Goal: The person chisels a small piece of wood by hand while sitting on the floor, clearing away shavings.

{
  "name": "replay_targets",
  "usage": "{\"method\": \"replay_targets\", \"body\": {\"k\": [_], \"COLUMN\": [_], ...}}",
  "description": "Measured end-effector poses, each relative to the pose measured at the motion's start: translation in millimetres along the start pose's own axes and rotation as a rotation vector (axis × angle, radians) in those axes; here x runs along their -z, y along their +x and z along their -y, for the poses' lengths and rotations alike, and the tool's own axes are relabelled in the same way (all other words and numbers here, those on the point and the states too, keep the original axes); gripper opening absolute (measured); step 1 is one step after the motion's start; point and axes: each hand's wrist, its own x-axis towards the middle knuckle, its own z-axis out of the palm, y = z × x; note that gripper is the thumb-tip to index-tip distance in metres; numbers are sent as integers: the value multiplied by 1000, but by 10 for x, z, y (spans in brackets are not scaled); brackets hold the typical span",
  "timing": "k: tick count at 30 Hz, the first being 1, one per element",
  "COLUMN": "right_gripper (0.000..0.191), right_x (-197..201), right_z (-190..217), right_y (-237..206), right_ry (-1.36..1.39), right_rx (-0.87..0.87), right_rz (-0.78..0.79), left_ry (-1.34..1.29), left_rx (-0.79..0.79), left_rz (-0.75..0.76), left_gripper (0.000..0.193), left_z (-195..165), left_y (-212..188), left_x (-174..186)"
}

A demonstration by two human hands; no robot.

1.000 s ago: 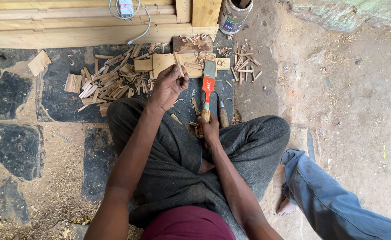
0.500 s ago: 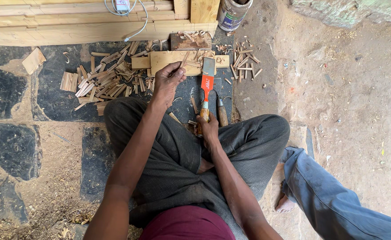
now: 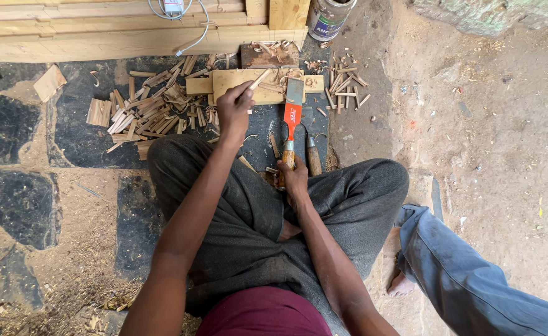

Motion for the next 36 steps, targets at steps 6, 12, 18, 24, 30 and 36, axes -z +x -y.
{"method": "replay_targets", "body": {"k": [6, 12, 18, 24, 30, 36], "right_gripper": [45, 36, 38, 48, 73, 60], "right_x": [-4, 25, 12, 80, 159, 76], "right_z": [33, -3, -69, 42, 287, 338], "right_y": [-19, -10, -4, -221, -569, -479], "right_ry": [0, 74, 41, -168, -179, -216], "right_rx": [-17, 4, -7, 219, 283, 386], "right_rz": [6, 17, -3, -136, -150, -119], "left_ry": [504, 1024, 1183, 1065, 968, 859], "left_rx": [-436, -602, -709, -651, -580, -452], "left_rz": [-108, 4, 80, 80, -55, -103], "left_gripper": [22, 24, 27, 24, 75, 98], "left_z": [102, 341, 494, 609, 701, 850], "left_y": [304, 372, 438, 499, 517, 542], "left_x": [-375, -474, -506, -455, -474, -503]}}
